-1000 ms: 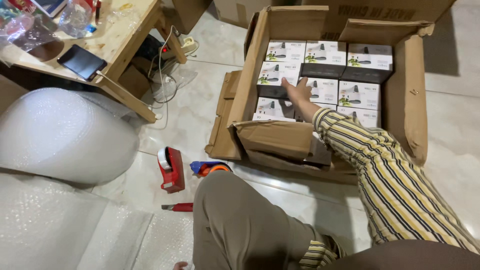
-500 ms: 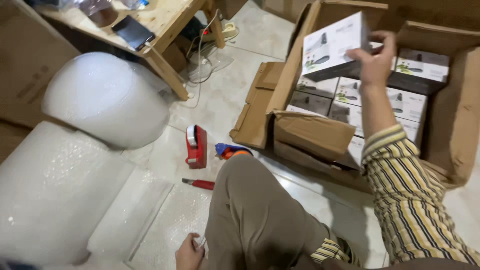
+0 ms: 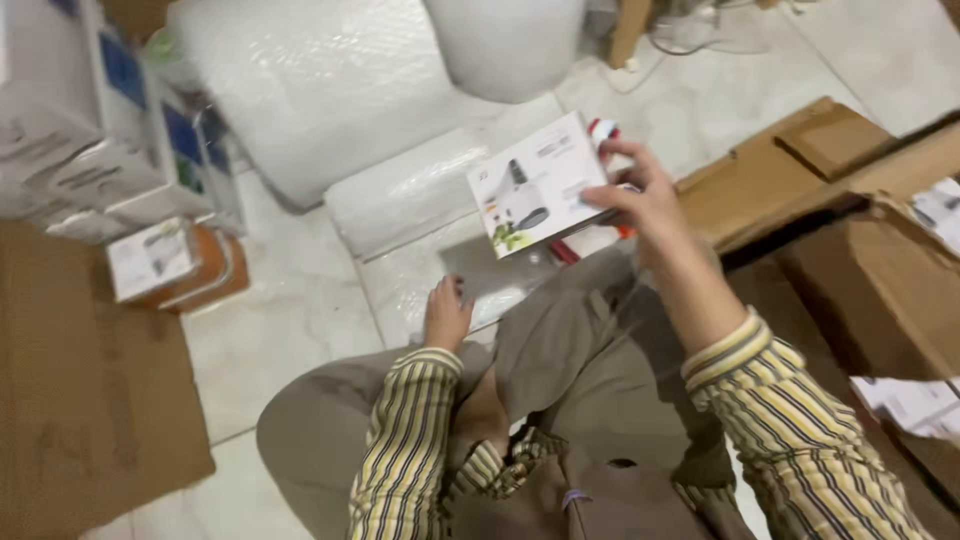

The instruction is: The person sits on the floor and wraps small boxes in bubble wrap. They use a handheld tape dispenser to secure the bubble wrap around each box. The wrapped items are placed aside after sealing.

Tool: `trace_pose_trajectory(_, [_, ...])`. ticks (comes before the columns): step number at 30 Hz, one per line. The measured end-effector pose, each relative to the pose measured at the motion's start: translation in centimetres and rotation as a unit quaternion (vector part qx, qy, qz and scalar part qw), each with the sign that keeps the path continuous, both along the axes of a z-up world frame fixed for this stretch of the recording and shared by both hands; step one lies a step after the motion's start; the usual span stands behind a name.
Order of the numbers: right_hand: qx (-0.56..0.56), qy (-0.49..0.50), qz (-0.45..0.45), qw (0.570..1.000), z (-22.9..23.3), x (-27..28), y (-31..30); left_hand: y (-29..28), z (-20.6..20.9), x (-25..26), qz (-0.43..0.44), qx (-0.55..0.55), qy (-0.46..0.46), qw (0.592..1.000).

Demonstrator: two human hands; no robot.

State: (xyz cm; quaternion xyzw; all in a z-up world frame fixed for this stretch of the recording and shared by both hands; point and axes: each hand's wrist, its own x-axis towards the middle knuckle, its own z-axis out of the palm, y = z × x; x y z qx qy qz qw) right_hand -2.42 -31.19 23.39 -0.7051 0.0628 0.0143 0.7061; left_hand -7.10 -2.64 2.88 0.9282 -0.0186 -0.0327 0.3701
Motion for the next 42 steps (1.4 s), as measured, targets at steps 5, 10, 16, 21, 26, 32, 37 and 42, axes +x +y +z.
trace_pose_trajectory(5, [0.067, 0.165, 0.048, 0.983, -10.5, 3.6, 11.7, 2.4, 3.4, -0.4, 0.224, -0.193, -0.022, 0.955])
trace_pose_trajectory(10, [0.083, 0.272, 0.059, 0.957, -18.3, 6.3, 15.6, 5.3, -1.2, 2.0, 0.261, -0.132, -0.005, 0.956])
trace_pose_trajectory(16, [0.095, 0.298, 0.078, 0.947, -24.0, 8.1, 15.3, 5.1, -5.4, 2.5, 0.271, -0.003, -0.14, 0.952])
trace_pose_trajectory(21, [-0.316, 0.062, 0.085, 0.943, -27.1, 9.0, 16.1, 4.5, -2.7, 3.1, 0.309, 0.007, 0.022, 0.951])
trace_pose_trajectory(26, [-0.328, 0.053, 0.095, 0.938, -23.9, 8.6, 17.3, 4.4, -4.2, 3.7, 0.312, -0.007, -0.021, 0.95])
trace_pose_trajectory(32, [-0.323, 0.044, 0.094, 0.941, -23.0, 9.3, 17.8, 4.2, -4.9, 4.2, 0.325, -0.025, 0.005, 0.945])
trace_pose_trajectory(37, [-0.312, -0.122, -0.045, 0.941, -19.5, 12.4, 19.5, 3.6, -3.7, 4.6, 0.331, -0.044, 0.03, 0.942])
trace_pose_trajectory(42, [-0.176, -0.159, -0.091, 0.967, -16.3, 23.5, 20.3, 3.0, -1.0, 5.4, 0.352, -0.101, 0.134, 0.921])
